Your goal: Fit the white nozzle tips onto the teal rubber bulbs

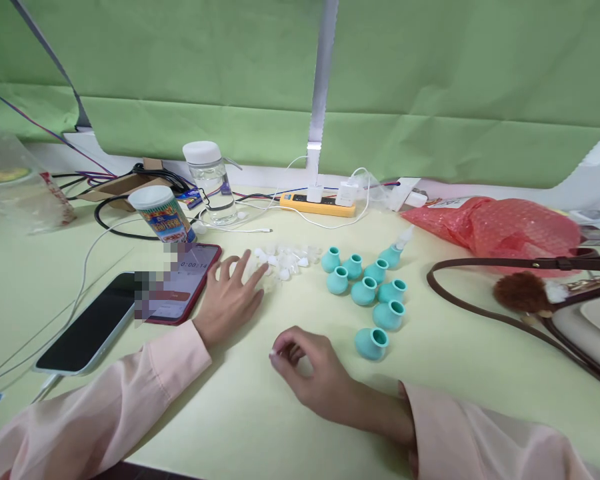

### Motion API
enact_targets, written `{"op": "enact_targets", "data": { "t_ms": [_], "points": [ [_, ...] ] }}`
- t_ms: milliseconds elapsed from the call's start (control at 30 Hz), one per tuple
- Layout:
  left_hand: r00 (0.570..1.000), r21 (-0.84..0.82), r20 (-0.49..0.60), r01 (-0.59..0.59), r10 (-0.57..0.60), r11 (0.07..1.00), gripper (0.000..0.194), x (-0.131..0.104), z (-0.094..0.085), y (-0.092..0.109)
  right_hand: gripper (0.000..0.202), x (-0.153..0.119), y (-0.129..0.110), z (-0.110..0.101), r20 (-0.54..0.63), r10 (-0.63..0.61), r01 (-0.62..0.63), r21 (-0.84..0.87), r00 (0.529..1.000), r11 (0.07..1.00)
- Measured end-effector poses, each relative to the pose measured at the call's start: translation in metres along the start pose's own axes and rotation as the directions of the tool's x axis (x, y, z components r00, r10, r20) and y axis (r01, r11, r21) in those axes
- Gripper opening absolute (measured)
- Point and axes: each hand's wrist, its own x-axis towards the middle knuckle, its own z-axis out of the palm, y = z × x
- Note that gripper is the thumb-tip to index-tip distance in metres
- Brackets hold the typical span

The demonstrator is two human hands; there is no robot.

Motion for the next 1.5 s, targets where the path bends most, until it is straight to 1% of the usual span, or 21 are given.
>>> {"op": "enact_targets", "data": {
  "t_ms": [67,100,233,300,433,533,600,700,833,900,933,967,1000,1033,1100,1133,1200,1267,1333,1400,1500],
  "points": [
    [0.999,0.123,0.022,0.040,-0.043,0.992,0.040,0.001,0.004,-0.005,0.005,-0.004,-0.002,0.001,0.077,-0.101,0.109,-0.115,0.992,0.987],
    [0.998,0.151,0.041,0.037,-0.043,0.988,0.039,0.000,0.006,-0.006,0.007,-0.005,-0.002,0.002,0.086,-0.131,0.143,-0.162,0.988,0.976],
    [0.997,0.195,0.072,-0.003,-0.011,0.981,0.032,0.001,0.006,-0.009,0.011,-0.004,0.003,0.002,-0.001,-0.230,0.217,-0.316,0.973,0.923],
    [0.996,0.213,0.088,-0.020,0.002,0.977,0.031,0.003,0.003,-0.010,0.011,-0.002,0.005,0.000,-0.043,-0.263,0.232,-0.352,0.964,0.907],
    [0.989,0.233,0.143,-0.079,0.046,0.969,0.031,0.006,-0.004,-0.010,0.011,0.000,0.006,-0.001,-0.074,-0.270,0.238,-0.286,0.960,0.928],
    [0.992,0.219,0.100,-0.093,0.072,0.971,0.034,0.006,-0.006,-0.007,0.010,0.002,0.006,-0.001,-0.086,-0.253,0.232,-0.201,0.964,0.952],
    [0.994,0.224,0.089,-0.082,0.064,0.971,0.035,0.005,-0.006,-0.006,0.010,0.002,0.007,-0.001,-0.092,-0.227,0.210,-0.165,0.969,0.964],
    [0.991,0.231,0.131,-0.058,0.028,0.971,0.031,0.004,-0.002,-0.006,0.009,0.002,0.008,-0.001,-0.094,-0.187,0.172,-0.146,0.978,0.974],
    [0.988,0.121,0.153,-0.029,0.010,0.992,0.027,0.004,0.001,-0.009,0.006,0.003,0.009,-0.002,-0.119,-0.153,0.139,-0.118,0.981,0.983],
    [0.994,-0.027,0.108,-0.022,0.024,0.999,0.026,0.004,0.000,-0.008,0.004,0.005,0.009,-0.002,-0.149,-0.115,0.102,-0.093,0.982,0.990],
    [0.996,-0.142,0.081,-0.026,0.038,0.990,0.024,0.003,-0.002,-0.007,0.004,0.005,0.009,-0.003,-0.167,-0.092,0.080,-0.077,0.982,0.994],
    [0.997,-0.280,0.059,-0.029,0.047,0.960,0.023,0.002,-0.003,-0.004,0.003,0.006,0.009,-0.003,-0.186,-0.067,0.057,-0.059,0.980,0.997],
    [0.997,-0.430,0.053,-0.021,0.048,0.903,0.021,0.001,-0.005,0.000,0.002,0.007,0.010,-0.003,-0.202,-0.042,0.034,-0.039,0.979,0.999],
    [0.997,-0.577,0.070,0.005,0.044,0.817,0.020,-0.001,-0.006,0.004,0.002,0.008,0.010,-0.003,-0.215,-0.018,0.014,-0.018,0.977,1.000],
    [0.981,-0.789,0.192,0.153,0.004,0.595,0.020,-0.004,-0.009,0.012,0.003,0.010,0.010,-0.003,-0.226,0.014,-0.009,0.023,0.974,1.000],
    [0.963,-0.843,0.268,0.238,-0.008,0.483,0.022,-0.005,-0.009,0.016,0.003,0.011,0.010,-0.003,-0.226,0.022,-0.014,0.038,0.974,0.999],
    [0.913,-0.872,0.407,0.385,0.010,0.303,0.027,-0.007,-0.009,0.020,0.004,0.011,0.010,-0.003,-0.217,0.034,-0.021,0.060,0.976,0.998],
    [0.860,-0.850,0.508,0.491,0.048,0.193,0.032,-0.008,-0.008,0.020,0.004,0.012,0.010,-0.004,-0.208,0.042,-0.028,0.069,0.977,0.997],
    [0.815,-0.816,0.576,0.566,0.071,0.119,0.033,-0.007,-0.007,0.019,0.004,0.012,0.010,-0.004,-0.206,0.045,-0.030,0.072,0.978,0.997],
    [0.786,-0.789,0.614,0.613,0.073,0.048,0.033,-0.007,-0.006,0.018,0.006,0.012,0.009,-0.004,-0.207,0.046,-0.030,0.079,0.977,0.996],
    [0.775,-0.776,0.628,0.630,0.067,-0.018,0.028,-0.007,-0.006,0.018,0.007,0.012,0.008,-0.004,-0.208,0.051,-0.031,0.101,0.977,0.994]
  ]
}}
